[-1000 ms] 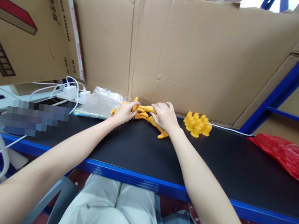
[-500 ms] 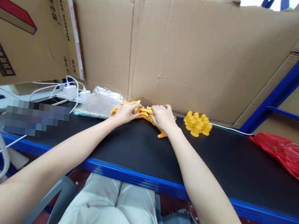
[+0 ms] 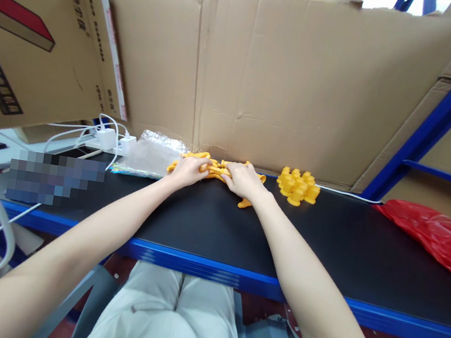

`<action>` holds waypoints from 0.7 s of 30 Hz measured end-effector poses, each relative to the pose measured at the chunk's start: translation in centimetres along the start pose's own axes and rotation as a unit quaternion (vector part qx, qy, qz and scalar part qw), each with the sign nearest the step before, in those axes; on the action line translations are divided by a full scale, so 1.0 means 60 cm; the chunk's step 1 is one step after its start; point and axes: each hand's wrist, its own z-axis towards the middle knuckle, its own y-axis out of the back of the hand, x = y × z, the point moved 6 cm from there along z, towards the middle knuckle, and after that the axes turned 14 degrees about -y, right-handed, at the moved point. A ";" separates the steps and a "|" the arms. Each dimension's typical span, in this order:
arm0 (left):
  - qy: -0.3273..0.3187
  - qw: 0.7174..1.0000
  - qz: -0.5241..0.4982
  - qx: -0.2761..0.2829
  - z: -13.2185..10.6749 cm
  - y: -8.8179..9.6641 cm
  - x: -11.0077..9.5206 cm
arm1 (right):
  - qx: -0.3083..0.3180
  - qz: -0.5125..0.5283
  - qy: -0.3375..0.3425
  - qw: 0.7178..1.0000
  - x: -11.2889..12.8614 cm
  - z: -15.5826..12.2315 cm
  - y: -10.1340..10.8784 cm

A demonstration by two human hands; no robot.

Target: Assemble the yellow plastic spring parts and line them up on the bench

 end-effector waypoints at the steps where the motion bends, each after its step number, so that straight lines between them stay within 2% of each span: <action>1: -0.004 1.000 0.001 -0.001 0.000 0.000 -0.001 | 0.002 -0.002 0.002 1.000 0.001 0.000 0.001; 6: -0.011 1.000 0.002 -0.005 0.000 -0.001 -0.003 | -0.001 0.008 0.008 1.000 -0.001 -0.001 0.004; 16: 0.035 0.999 -0.002 -0.003 0.001 -0.001 0.012 | 0.005 0.024 0.021 0.999 0.004 0.003 -0.010; 21: 0.034 0.999 0.008 0.007 0.002 -0.004 0.010 | -0.025 0.012 0.030 0.999 0.008 0.000 -0.001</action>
